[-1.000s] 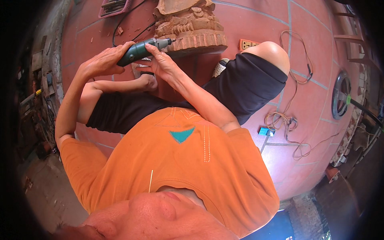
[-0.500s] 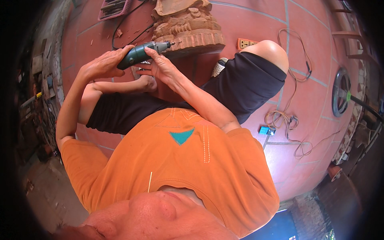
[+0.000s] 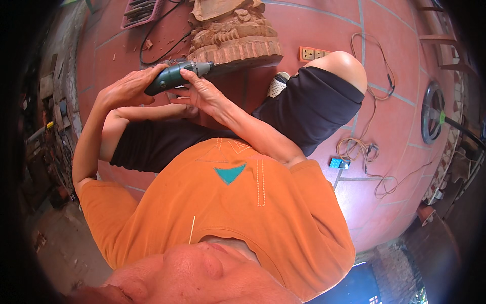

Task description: The person uses a handheld rotary carving tool to shape a wooden sculpture of a seated figure. They hold the tool with both hands and work on the base and lower sections of the sculpture while sitting on the floor.

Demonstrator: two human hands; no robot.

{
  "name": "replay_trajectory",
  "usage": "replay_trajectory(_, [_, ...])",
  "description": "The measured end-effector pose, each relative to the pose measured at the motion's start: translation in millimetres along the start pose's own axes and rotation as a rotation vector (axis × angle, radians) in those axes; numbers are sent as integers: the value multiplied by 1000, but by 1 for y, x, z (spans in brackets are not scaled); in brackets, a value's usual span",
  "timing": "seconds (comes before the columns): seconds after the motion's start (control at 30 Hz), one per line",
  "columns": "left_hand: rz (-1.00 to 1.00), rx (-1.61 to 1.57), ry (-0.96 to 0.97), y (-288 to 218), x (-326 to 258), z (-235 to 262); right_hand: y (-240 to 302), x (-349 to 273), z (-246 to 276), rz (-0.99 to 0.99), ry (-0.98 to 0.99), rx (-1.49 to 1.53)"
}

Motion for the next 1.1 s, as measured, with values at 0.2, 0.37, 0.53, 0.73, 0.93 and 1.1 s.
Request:
replay_trajectory(0.2, [-53, 25, -24, -2, 5, 4, 7, -2, 0, 49, -26, -1])
replay_trajectory(0.37, [-80, 56, -24, -1, 12, 5, 10, -1, 4, 52, -40, 12])
replay_trajectory(0.53, [-41, 34, 22, -1, 18, 8, 11, 2, 7, 58, -34, 22])
replay_trajectory(0.73, [5, 24, 41, -3, 21, 12, 13, 5, 7, 63, -18, 28])
replay_trajectory(0.93, [-19, 27, 36, 0, 21, 13, 14, 6, 6, 73, -24, 24])
replay_trajectory(1.1, [-9, 45, 33, 0, 21, 14, 15, 7, 6, 84, -26, 14])
Point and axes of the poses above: each hand's wrist, its own x-axis towards the middle knuckle, its own z-axis out of the back of the hand, y = z × x, the point moved 4 cm from there along x, towards the middle knuckle, and after that the axes turned 9 degrees about -x, right-handed, at the moved point
